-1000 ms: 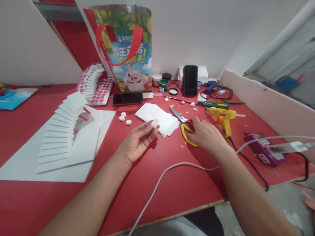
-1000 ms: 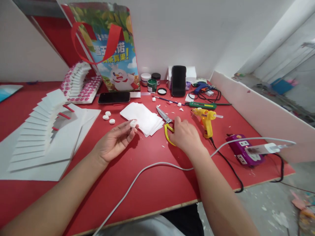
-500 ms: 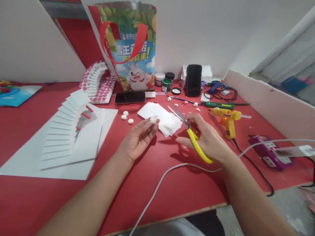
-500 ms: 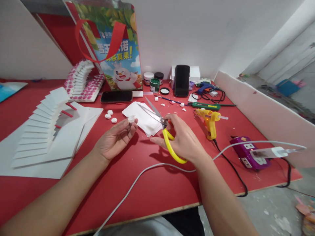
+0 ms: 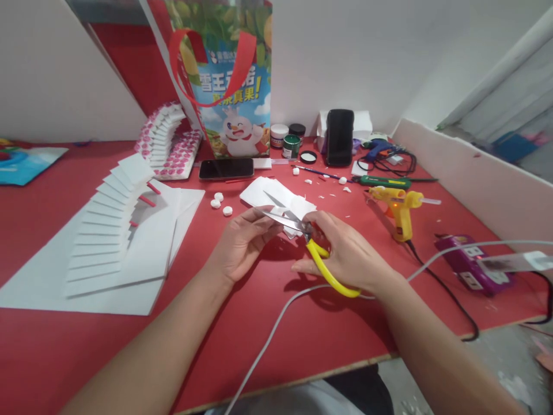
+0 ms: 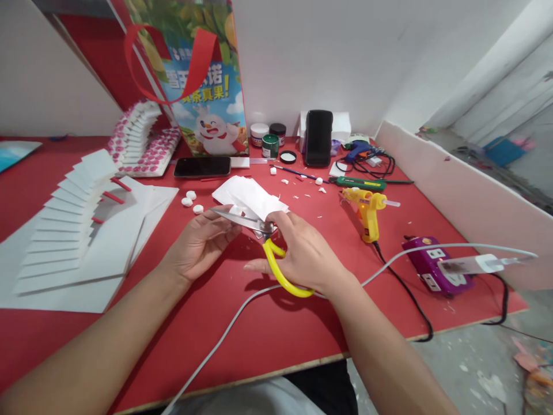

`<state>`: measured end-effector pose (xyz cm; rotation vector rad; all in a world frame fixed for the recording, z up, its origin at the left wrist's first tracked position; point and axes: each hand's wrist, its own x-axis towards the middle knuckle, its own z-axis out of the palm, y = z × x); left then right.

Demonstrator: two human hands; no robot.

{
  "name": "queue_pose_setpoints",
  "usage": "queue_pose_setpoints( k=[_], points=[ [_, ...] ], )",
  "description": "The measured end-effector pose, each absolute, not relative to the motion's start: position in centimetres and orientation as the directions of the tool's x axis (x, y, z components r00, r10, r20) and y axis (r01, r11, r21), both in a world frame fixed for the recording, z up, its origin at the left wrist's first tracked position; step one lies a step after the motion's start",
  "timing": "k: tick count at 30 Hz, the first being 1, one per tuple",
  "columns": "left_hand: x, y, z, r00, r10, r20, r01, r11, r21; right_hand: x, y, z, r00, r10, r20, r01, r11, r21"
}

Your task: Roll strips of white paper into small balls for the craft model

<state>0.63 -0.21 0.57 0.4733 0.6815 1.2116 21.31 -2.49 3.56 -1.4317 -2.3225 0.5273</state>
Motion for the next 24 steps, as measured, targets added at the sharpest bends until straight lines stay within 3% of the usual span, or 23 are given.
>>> queue_pose_setpoints(
  k=[16, 24],
  points=[
    [0.9, -0.4, 0.9, 0.147, 0.969, -0.197, -0.621, 0.246, 0.744, 20.8, -2.5, 3.3, -0.38, 0.918, 0.114, 0.754, 0.379, -0.536],
    [0.9, -0.4, 0.8, 0.135, 0.971, -0.198, -0.624, 0.238, 0.744, 20.7, -2.4, 2.5, -0.382, 0.903, 0.194, 0.735, 0.424, -0.529]
  ],
)
